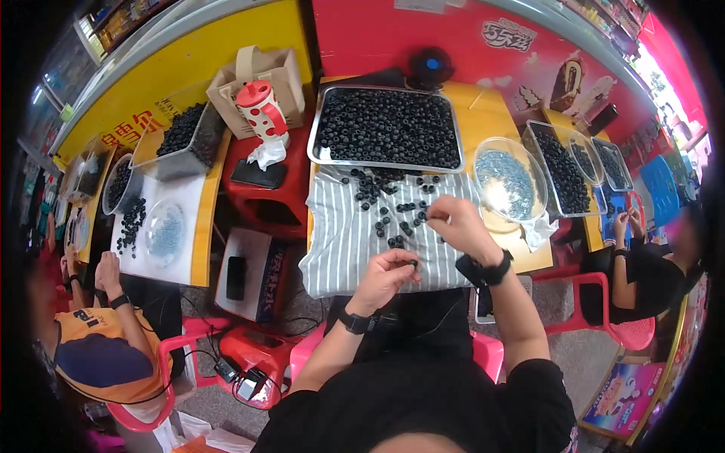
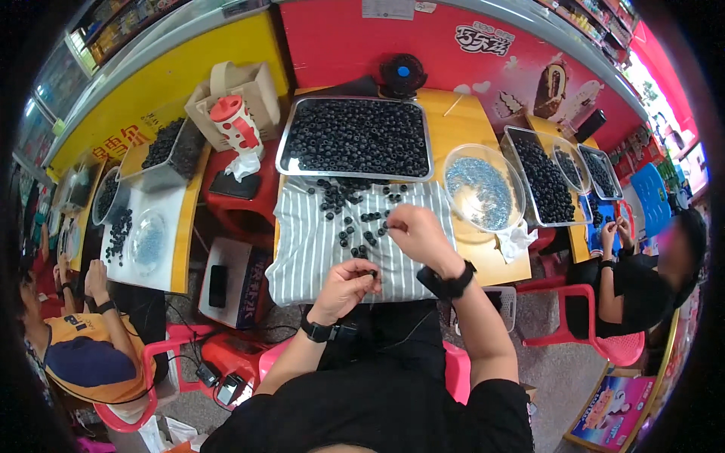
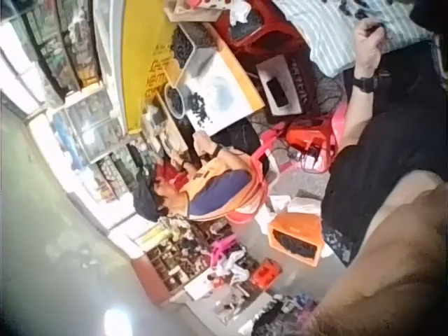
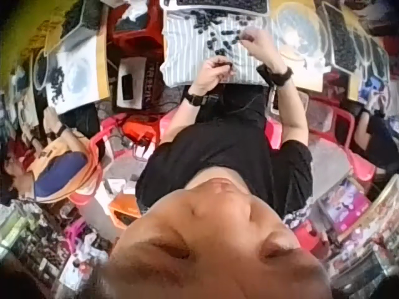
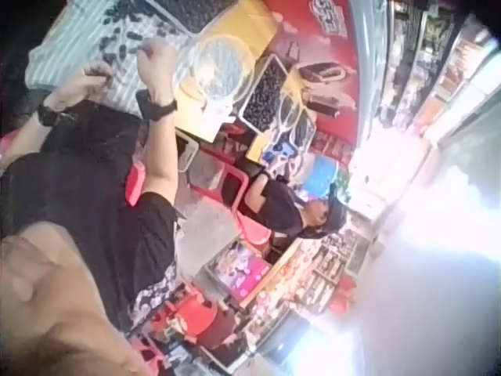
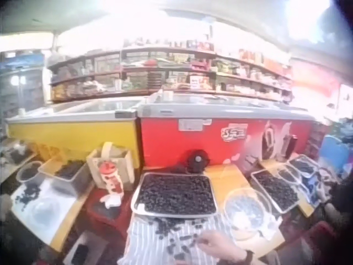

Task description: Sorting small black plastic components from a tray into a container.

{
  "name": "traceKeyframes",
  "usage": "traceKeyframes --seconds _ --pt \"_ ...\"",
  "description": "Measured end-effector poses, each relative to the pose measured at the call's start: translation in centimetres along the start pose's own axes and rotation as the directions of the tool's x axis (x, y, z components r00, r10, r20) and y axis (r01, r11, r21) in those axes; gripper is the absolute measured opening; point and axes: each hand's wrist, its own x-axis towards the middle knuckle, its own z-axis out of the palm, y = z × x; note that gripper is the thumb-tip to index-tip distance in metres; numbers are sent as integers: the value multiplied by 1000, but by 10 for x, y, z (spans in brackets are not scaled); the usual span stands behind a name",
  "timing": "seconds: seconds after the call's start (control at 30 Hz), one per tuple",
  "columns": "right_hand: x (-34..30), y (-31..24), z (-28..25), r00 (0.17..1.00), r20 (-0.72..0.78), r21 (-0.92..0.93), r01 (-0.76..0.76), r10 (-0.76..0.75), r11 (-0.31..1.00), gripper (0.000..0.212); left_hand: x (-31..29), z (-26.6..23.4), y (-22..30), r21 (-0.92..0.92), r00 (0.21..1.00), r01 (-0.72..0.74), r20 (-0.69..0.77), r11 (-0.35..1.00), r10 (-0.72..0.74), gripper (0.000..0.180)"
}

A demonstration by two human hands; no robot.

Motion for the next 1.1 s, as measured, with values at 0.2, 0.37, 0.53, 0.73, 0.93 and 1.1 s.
traceKeyframes --seconds 0.2,0.37,0.53,0.73,0.93,1.1 --pt "-71 38 9 993 -50 -52 -110 108 992 11 1 4 1 46 999 9 -39 999 -7 20" --pt "-77 40 1 968 -86 18 -233 234 972 17 5 17 1 8 999 35 -40 999 -35 19" --pt "-51 61 -56 937 -350 -156 -69 10 985 16 16 22 -6 -16 997 57 -43 998 -58 18" --pt "-34 129 -122 942 -275 -279 -271 194 921 12 24 13 -8 -12 998 64 19 998 -64 20" --pt "-22 155 -109 979 -70 -363 -205 193 909 15 26 14 -7 -9 997 69 30 998 -69 20" --pt "-13 154 -95 957 -25 -387 -276 289 880 9 26 16 -6 -6 997 65 32 998 -65 20"
